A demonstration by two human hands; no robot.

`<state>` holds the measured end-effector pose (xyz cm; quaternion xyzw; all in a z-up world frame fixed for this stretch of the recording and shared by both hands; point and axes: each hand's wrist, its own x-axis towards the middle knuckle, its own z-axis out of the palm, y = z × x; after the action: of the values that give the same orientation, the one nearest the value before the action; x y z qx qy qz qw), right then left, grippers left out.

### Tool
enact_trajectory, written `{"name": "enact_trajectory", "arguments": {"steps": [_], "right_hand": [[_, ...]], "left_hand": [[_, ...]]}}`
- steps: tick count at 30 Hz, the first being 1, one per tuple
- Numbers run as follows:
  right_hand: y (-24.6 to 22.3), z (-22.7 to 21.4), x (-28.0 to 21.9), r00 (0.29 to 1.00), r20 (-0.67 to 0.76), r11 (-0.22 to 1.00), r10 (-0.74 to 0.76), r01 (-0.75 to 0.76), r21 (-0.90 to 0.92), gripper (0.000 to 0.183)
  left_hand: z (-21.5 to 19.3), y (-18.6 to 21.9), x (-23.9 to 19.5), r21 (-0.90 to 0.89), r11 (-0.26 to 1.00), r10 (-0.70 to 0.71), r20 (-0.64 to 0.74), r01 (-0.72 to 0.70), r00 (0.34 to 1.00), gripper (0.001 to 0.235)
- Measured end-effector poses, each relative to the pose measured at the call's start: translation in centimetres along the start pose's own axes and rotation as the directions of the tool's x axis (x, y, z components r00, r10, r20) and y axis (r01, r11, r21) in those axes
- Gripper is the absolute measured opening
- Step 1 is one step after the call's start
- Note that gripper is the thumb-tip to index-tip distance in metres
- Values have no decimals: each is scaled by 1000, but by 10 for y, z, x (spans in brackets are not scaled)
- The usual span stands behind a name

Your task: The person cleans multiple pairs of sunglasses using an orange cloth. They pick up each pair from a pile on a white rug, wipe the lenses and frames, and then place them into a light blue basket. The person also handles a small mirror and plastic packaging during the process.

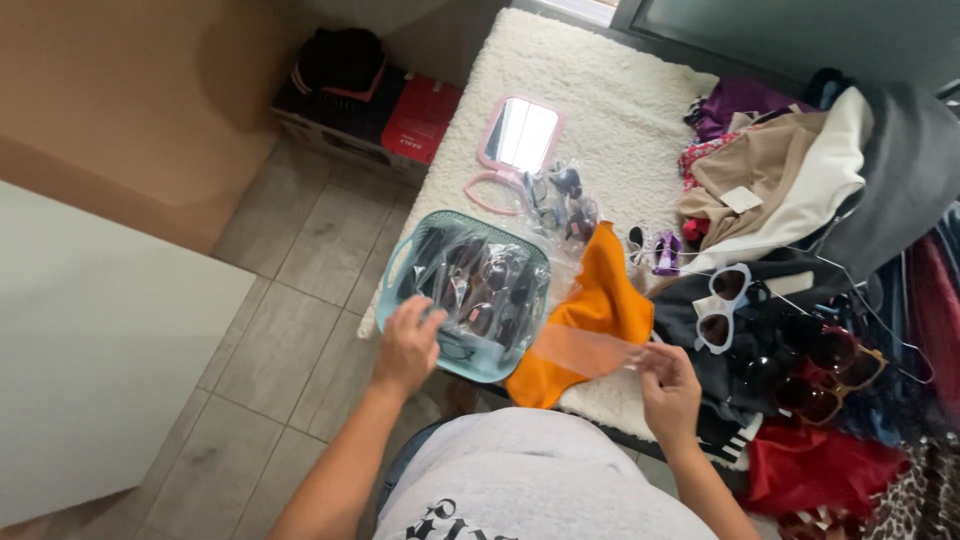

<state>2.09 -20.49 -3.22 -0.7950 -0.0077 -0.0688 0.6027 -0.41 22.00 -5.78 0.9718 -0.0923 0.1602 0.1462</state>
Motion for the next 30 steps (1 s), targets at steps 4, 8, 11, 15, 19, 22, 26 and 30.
{"name": "enact_trajectory", "arguments": {"steps": [4, 8, 11, 15, 19, 22, 26, 30], "right_hand": [[18, -32, -1, 993, 44, 993, 105, -103, -61, 36], [58, -41, -10, 977, 202, 907, 69, 23, -421, 36], [62, -41, -18, 938, 282, 726, 204, 48, -686, 38], [62, -46, -21, 934, 290, 493, 209, 155, -856, 51], [57, -66, -21, 930, 319, 508, 184, 188, -841, 55], [42, -85, -21, 949, 304, 598, 83, 197, -777, 46], [19, -103, -17, 934, 318, 798, -162, 313, -514, 21], [15, -114, -10, 938, 295, 830, -184, 309, -465, 12]], "left_hand": [[15, 8, 3, -45, 986, 156, -56, -158, 986, 38], [29, 7, 4, -9, 995, 95, -17, -95, 995, 25], [25, 20, 13, 0, 999, 38, -27, -38, 999, 29], [5, 52, 43, -79, 996, -50, -148, 39, 988, 20], [21, 66, 98, -291, 956, -89, -158, 39, 984, 28], [50, 69, 148, -378, 925, -118, -162, 49, 980, 24], [89, 66, 222, -430, 888, -189, -19, 162, 982, 37], [114, 83, 287, -124, 989, -37, 332, 83, 942, 58]]}}
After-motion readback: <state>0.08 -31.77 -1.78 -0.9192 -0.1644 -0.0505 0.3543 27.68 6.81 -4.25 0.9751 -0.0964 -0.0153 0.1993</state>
